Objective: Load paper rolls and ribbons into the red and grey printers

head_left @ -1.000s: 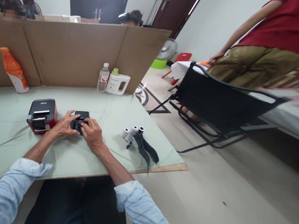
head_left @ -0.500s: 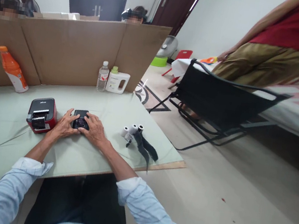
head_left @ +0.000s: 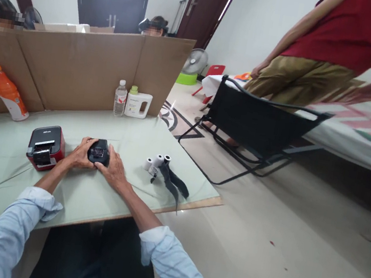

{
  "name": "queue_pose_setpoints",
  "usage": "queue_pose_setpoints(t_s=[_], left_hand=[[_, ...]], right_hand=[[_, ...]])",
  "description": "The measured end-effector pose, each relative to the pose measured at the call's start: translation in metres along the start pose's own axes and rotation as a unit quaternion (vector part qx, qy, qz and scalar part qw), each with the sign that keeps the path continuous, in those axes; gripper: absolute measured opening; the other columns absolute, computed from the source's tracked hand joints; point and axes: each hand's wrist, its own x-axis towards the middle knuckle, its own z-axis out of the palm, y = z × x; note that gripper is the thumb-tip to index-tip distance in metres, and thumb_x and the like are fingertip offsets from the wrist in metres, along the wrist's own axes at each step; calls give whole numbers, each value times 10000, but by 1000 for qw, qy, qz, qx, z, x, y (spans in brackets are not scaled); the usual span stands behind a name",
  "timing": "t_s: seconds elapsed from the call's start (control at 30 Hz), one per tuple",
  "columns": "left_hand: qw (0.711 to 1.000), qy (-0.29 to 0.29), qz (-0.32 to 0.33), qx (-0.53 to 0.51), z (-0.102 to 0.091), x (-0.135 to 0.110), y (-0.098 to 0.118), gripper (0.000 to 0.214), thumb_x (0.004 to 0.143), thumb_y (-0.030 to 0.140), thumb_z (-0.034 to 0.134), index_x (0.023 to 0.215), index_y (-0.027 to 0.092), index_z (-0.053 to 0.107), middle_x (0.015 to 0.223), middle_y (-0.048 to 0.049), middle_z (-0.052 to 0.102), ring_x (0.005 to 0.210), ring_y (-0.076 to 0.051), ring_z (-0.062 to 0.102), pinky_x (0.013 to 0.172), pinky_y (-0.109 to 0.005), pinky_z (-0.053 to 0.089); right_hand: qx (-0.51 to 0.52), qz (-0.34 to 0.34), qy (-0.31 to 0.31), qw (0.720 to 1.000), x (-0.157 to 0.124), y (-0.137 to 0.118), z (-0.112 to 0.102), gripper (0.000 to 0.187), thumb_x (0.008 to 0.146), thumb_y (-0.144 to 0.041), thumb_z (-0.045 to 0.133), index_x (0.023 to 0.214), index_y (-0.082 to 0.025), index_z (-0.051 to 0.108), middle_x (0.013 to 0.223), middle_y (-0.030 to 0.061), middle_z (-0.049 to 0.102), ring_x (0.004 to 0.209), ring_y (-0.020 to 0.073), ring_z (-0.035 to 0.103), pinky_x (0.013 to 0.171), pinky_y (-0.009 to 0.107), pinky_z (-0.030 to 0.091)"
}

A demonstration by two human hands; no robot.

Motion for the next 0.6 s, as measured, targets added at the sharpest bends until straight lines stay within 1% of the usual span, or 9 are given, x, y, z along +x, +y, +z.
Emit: queue_pose_setpoints(t_s=[0.07,0.17,0.27,0.33,0.4,0.47,0.53,0.6], left_hand=[[1000,1,2,0,6,11,3,1166,536,366,915,1584,203,431,1516,-161,450,1426,-390,505,1235,-530,438],[1000,3,13,-13,22,32,10,1151,563,384,894,1591,174,420,1493,-182,480,1435,-404,490,1246,-549,412],[1000,-5,9,-21,43,56,25,1134,611,382,854,1614,140,384,1538,-223,450,1452,-411,479,1244,-556,405],[1000,-14,-11,-8,55,70,37,1139,623,379,849,1628,143,368,1588,-237,410,1481,-430,454,1238,-571,404],[999,-20,-35,10,64,80,48,1153,629,390,857,1643,175,353,1640,-229,366,1515,-447,421,1238,-592,394],[998,-23,-53,22,69,87,55,1157,645,404,861,1656,204,335,1678,-223,329,1545,-451,388,1246,-610,373],[997,-24,-67,23,73,90,59,1137,675,407,850,1664,215,322,1705,-228,299,1566,-445,363,1255,-627,348],[997,-18,-69,9,77,91,58,1075,738,425,813,1670,229,314,1733,-225,267,1591,-435,331,1269,-647,309]], right_hand=[[32,25,39,998,1,3,2,979,872,-428,774,1675,-156,284,1502,224,615,1349,369,609,1138,544,503],[58,67,109,990,3,6,3,953,890,-455,727,1665,-138,271,1545,239,567,1398,377,572,1160,565,482],[38,79,186,979,5,8,0,875,948,-489,625,1643,-85,279,1597,285,484,1487,387,479,1217,603,409],[11,70,219,973,5,8,-5,827,982,-501,560,1635,-77,282,1624,299,435,1529,392,421,1239,631,363],[-11,52,229,972,5,7,-10,799,1000,-509,530,1637,-94,282,1647,296,398,1555,398,378,1243,654,341],[-23,24,226,973,4,4,-14,757,1016,-508,515,1632,-122,302,1656,283,391,1561,399,366,1240,668,336],[-32,-9,222,974,2,0,-16,688,1037,-491,488,1613,-140,349,1637,267,426,1543,390,395,1238,664,343],[-35,-37,222,974,1,-2,-17,627,1054,-465,462,1586,-141,398,1600,256,477,1514,374,437,1235,643,363]])
